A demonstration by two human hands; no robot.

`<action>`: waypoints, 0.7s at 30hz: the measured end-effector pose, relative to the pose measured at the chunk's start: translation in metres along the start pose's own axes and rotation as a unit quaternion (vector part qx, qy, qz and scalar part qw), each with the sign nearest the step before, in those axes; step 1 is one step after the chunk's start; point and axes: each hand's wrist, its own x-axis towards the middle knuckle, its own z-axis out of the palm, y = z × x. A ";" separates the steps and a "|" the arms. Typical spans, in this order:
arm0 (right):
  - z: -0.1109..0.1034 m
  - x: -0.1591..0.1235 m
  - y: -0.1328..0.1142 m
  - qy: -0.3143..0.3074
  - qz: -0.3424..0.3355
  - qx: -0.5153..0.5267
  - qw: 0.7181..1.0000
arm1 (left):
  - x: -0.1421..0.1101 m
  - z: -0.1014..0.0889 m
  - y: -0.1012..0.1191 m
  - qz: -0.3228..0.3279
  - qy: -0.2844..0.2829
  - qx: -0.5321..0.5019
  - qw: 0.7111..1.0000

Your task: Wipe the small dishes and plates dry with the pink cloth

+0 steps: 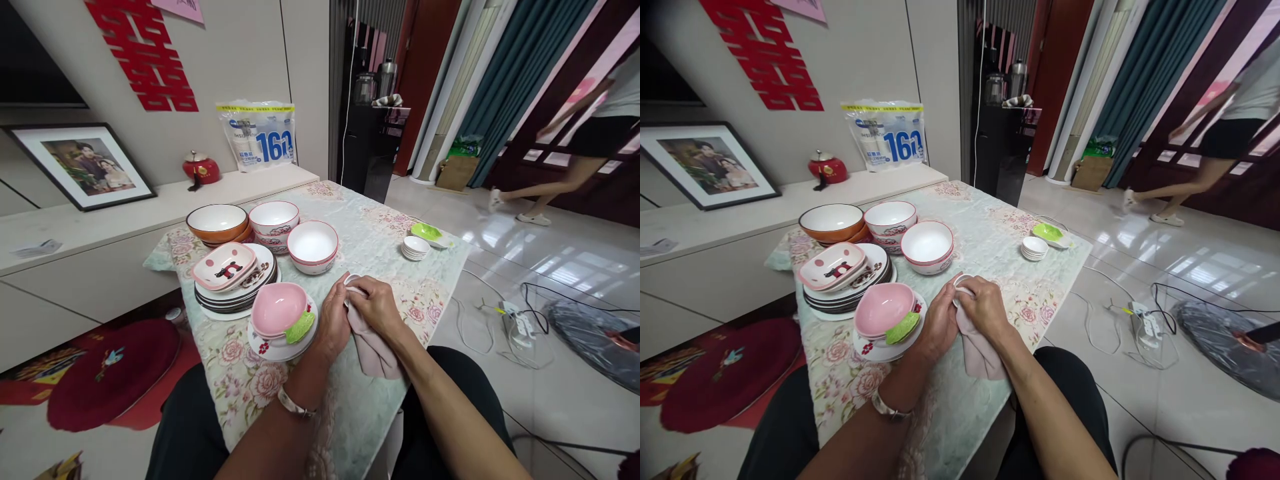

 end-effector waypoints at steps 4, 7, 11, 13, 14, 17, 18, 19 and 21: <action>-0.011 -0.001 -0.004 -0.114 -0.041 -0.106 0.987 | 0.000 -0.002 -0.001 -0.019 -0.022 -0.071 0.997; -0.015 -0.001 -0.007 -0.098 -0.004 -0.255 0.962 | -0.001 -0.001 -0.002 0.004 -0.023 -0.059 0.998; -0.006 0.000 -0.004 -0.001 0.040 -0.294 0.955 | -0.003 0.003 -0.003 -0.015 -0.027 -0.080 0.996; 0.000 0.001 -0.002 0.050 0.054 -0.222 0.972 | -0.003 0.004 -0.004 -0.026 -0.024 -0.098 0.995; 0.003 0.002 -0.001 0.066 0.058 -0.168 0.982 | -0.003 0.004 -0.004 -0.026 -0.022 -0.104 0.994; 0.005 0.003 0.000 0.038 0.036 0.000 0.999 | -0.001 0.002 -0.005 -0.013 -0.014 -0.120 0.993; 0.004 0.003 -0.001 0.005 0.021 0.033 0.999 | -0.001 0.001 -0.005 -0.010 -0.012 -0.125 0.992; 0.001 0.003 -0.001 -0.032 0.006 0.045 0.998 | 0.000 0.000 -0.005 -0.009 -0.009 -0.130 0.991; -0.006 0.004 -0.004 -0.102 -0.016 0.017 0.994 | -0.001 -0.001 -0.004 -0.014 -0.004 -0.138 0.990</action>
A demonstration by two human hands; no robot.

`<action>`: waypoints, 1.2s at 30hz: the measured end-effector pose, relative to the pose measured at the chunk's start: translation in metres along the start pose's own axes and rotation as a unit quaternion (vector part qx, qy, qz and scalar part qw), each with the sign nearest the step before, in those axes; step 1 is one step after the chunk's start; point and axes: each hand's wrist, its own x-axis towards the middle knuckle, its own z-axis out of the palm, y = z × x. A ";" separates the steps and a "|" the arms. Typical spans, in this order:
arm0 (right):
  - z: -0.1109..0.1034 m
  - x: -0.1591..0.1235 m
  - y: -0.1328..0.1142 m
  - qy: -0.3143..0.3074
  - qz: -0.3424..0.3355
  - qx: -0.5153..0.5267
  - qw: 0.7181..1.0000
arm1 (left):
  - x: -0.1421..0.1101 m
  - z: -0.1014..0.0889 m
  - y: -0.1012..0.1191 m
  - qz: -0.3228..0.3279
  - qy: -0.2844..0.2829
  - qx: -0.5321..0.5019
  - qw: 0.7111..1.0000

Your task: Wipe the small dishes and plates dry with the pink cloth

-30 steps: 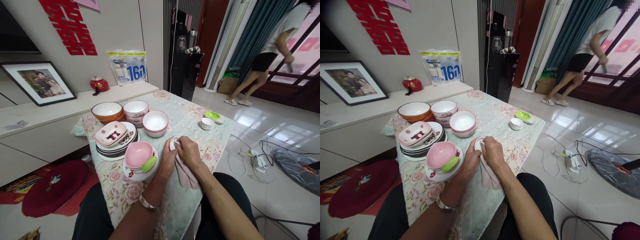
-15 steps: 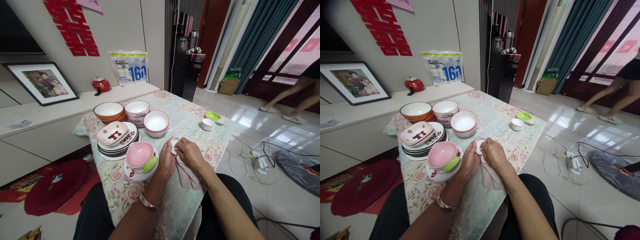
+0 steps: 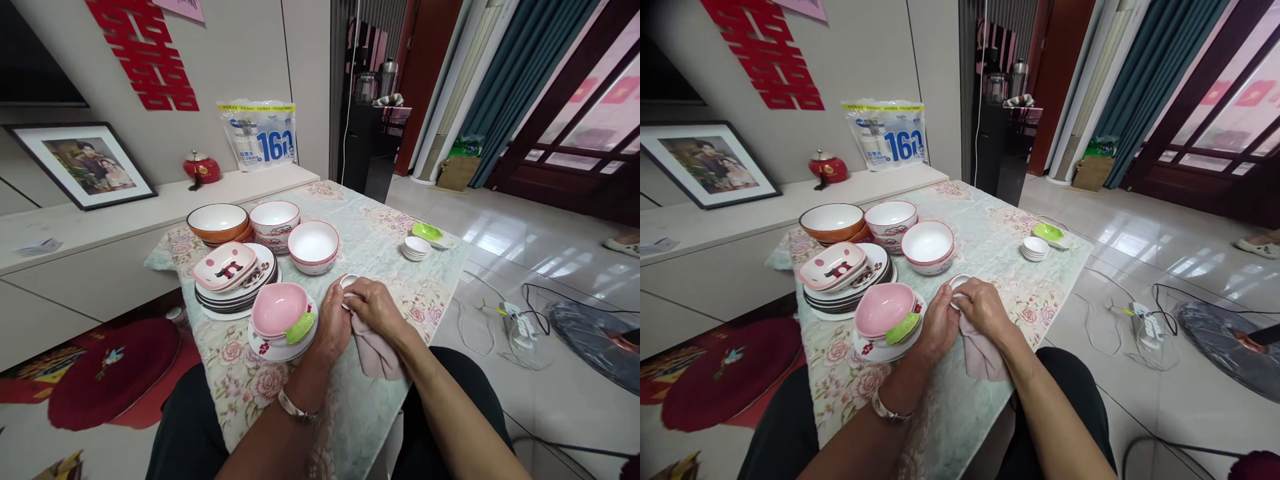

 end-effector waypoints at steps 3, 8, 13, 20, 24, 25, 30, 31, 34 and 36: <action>-0.011 -0.003 -0.007 -0.061 0.008 -0.113 0.992 | -0.001 0.001 0.000 -0.012 0.007 -0.001 1.000; -0.017 -0.005 -0.014 -0.027 0.085 -0.312 0.946 | -0.001 0.002 0.000 -0.006 0.031 -0.005 0.999; -0.023 -0.005 0.000 0.141 0.102 -0.244 0.954 | 0.000 0.005 0.004 -0.026 0.043 0.044 0.998; -0.025 -0.004 0.011 0.107 0.015 -0.033 0.994 | 0.003 -0.006 0.000 0.049 0.024 0.347 0.936; -0.022 -0.003 0.011 0.076 0.026 -0.047 0.996 | 0.003 -0.010 0.003 0.108 0.019 0.472 0.875; -0.021 -0.003 0.011 0.072 0.031 -0.048 0.996 | 0.002 -0.010 0.005 0.115 0.023 0.488 0.865; -0.014 -0.001 0.015 0.044 0.069 -0.050 0.995 | 0.001 -0.008 0.008 0.142 0.041 0.517 0.843; -0.014 -0.001 0.016 0.044 0.073 -0.049 0.995 | 0.000 -0.007 0.009 0.151 0.040 0.520 0.840; -0.015 -0.003 0.014 0.076 0.051 -0.080 0.993 | -0.001 -0.005 0.010 0.171 0.029 0.556 0.813; -0.018 -0.005 0.012 0.099 0.018 -0.137 0.985 | -0.003 -0.004 0.010 0.181 0.023 0.602 0.777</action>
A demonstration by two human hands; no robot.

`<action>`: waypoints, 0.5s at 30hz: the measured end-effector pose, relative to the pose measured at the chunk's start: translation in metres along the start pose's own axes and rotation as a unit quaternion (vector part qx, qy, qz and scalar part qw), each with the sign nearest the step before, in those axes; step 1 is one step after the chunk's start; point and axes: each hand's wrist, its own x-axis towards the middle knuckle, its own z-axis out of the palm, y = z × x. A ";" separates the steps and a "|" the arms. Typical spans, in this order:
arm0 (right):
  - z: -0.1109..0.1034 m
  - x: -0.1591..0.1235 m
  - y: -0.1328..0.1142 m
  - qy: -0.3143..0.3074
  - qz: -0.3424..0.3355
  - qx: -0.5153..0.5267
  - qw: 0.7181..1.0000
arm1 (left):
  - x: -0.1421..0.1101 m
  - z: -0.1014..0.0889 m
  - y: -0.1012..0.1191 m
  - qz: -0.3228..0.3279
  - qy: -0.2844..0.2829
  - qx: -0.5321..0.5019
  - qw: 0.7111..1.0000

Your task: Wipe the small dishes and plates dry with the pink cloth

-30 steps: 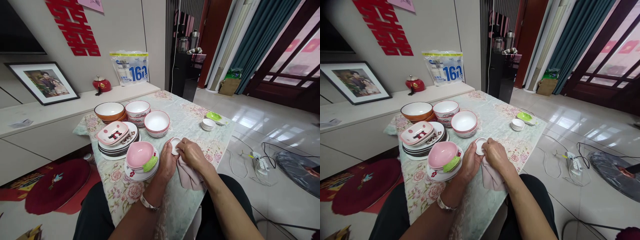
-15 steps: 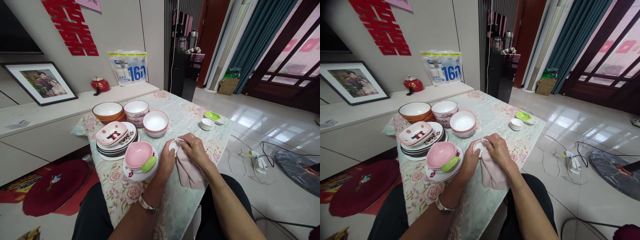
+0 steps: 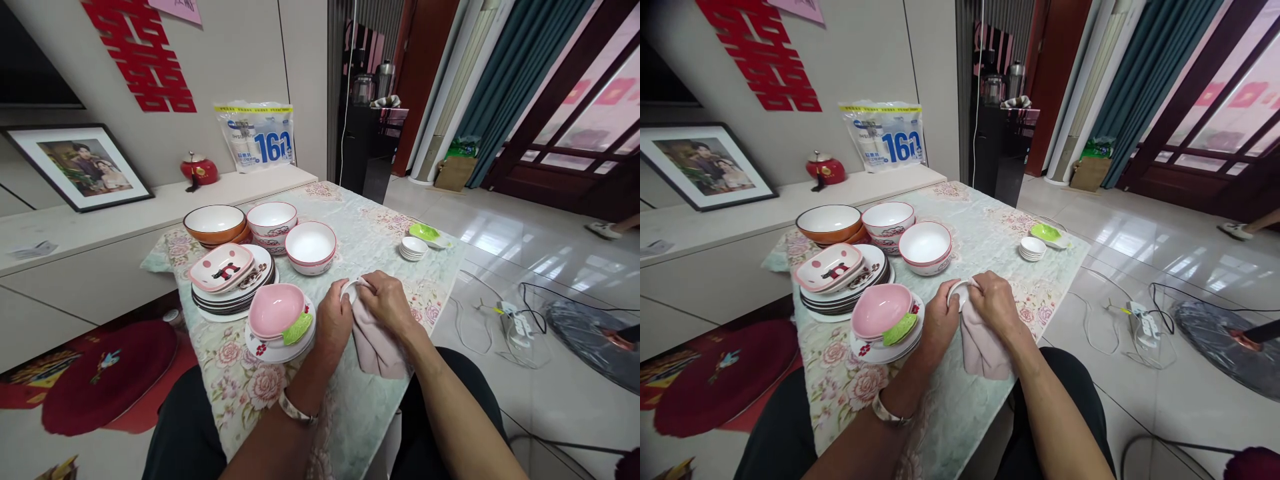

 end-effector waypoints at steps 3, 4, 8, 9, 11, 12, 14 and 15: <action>-0.006 -0.003 -0.003 0.001 -0.063 -0.066 0.996 | -0.002 0.000 0.002 0.028 -0.010 0.085 0.996; -0.007 -0.004 -0.004 -0.007 -0.082 -0.072 0.994 | -0.002 0.000 0.001 0.030 -0.018 0.110 0.993; -0.007 -0.005 -0.005 -0.029 -0.102 -0.031 0.994 | -0.001 0.003 -0.002 0.012 -0.028 0.164 0.986; -0.006 -0.004 -0.004 -0.029 -0.091 -0.012 0.995 | -0.001 0.004 -0.003 0.010 -0.019 0.162 0.987; -0.005 -0.002 -0.003 -0.029 -0.059 0.029 0.997 | 0.000 0.005 -0.004 0.009 0.006 0.149 0.989; -0.005 -0.001 -0.003 -0.029 -0.041 0.050 0.998 | 0.000 0.005 -0.004 0.007 0.018 0.141 0.990; -0.004 0.001 -0.002 -0.030 0.003 0.097 0.995 | 0.000 0.006 -0.004 0.001 0.037 0.125 0.992; -0.003 0.002 -0.002 -0.036 0.030 0.125 0.991 | 0.000 0.006 -0.003 -0.003 0.044 0.114 0.992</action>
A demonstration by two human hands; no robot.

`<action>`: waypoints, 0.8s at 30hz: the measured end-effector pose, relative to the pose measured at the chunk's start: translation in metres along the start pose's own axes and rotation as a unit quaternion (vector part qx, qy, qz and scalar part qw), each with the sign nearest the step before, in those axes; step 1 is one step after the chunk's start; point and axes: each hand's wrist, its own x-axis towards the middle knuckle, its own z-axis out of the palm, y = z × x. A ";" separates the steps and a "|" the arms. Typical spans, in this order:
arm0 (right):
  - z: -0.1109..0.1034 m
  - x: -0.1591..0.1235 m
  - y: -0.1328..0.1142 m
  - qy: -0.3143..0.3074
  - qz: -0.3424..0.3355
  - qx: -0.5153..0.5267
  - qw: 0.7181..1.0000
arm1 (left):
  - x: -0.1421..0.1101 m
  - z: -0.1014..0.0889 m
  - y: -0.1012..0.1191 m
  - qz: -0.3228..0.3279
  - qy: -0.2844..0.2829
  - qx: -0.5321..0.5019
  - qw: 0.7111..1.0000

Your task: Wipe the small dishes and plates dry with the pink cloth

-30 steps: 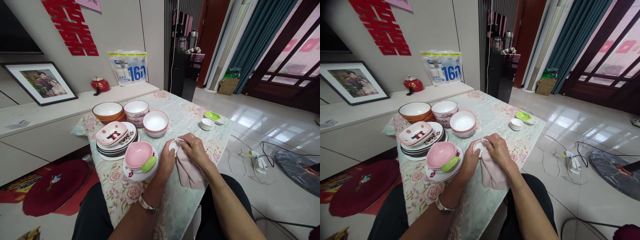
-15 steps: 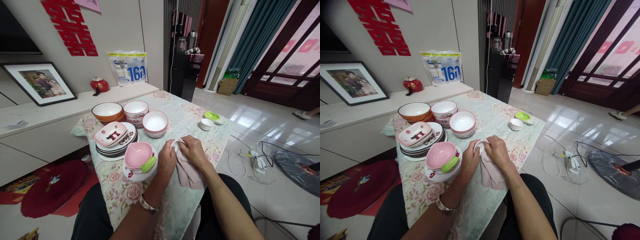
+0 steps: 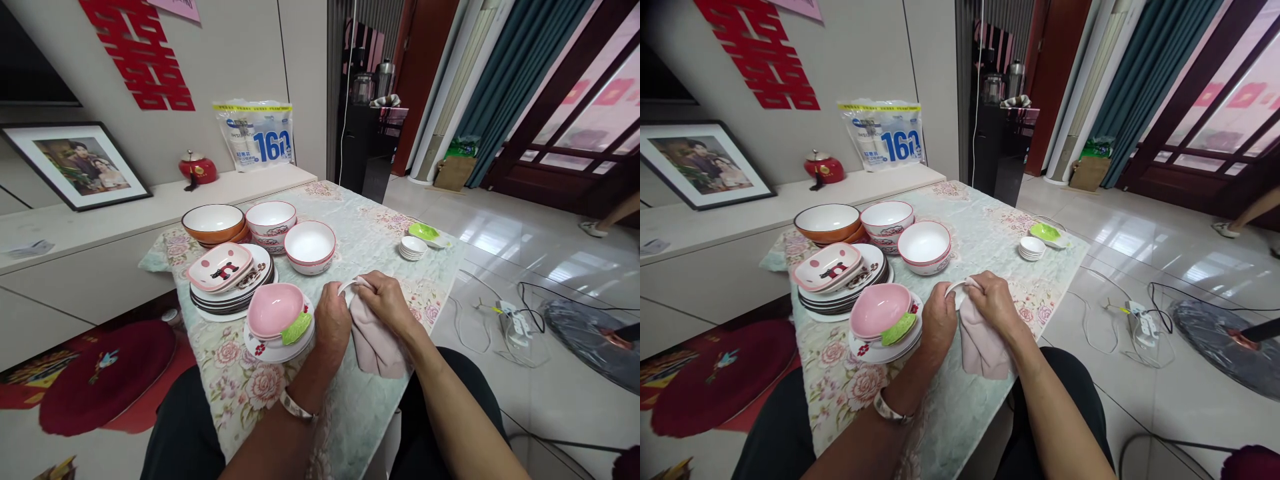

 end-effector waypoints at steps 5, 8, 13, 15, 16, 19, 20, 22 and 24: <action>0.007 -0.001 0.004 -0.038 0.123 0.116 0.985 | 0.001 -0.002 0.002 -0.030 0.010 -0.050 0.998; 0.007 -0.003 0.005 -0.016 0.071 0.037 0.997 | 0.000 -0.003 0.002 -0.012 -0.008 -0.020 1.000; 0.001 -0.007 0.001 -0.006 -0.089 -0.167 0.982 | -0.004 -0.005 0.005 0.045 -0.043 0.073 0.995; 0.000 -0.007 0.000 -0.019 -0.106 -0.172 0.979 | -0.004 -0.004 0.006 0.037 -0.057 0.096 0.993; -0.001 -0.006 -0.001 -0.020 -0.105 -0.160 0.981 | -0.004 -0.004 0.006 0.031 -0.059 0.102 0.993; 0.000 -0.003 -0.001 -0.006 -0.063 -0.081 0.995 | -0.002 -0.002 0.004 0.019 -0.039 0.090 0.995; 0.001 -0.002 0.000 -0.003 -0.037 -0.044 0.998 | -0.002 -0.001 0.004 0.017 -0.026 0.077 0.997; 0.004 0.000 0.001 -0.008 0.029 0.041 0.999 | 0.000 0.001 0.002 0.012 0.007 0.043 0.999; 0.007 0.000 0.004 -0.031 0.100 0.123 0.987 | 0.000 0.003 0.000 0.010 0.040 0.006 0.999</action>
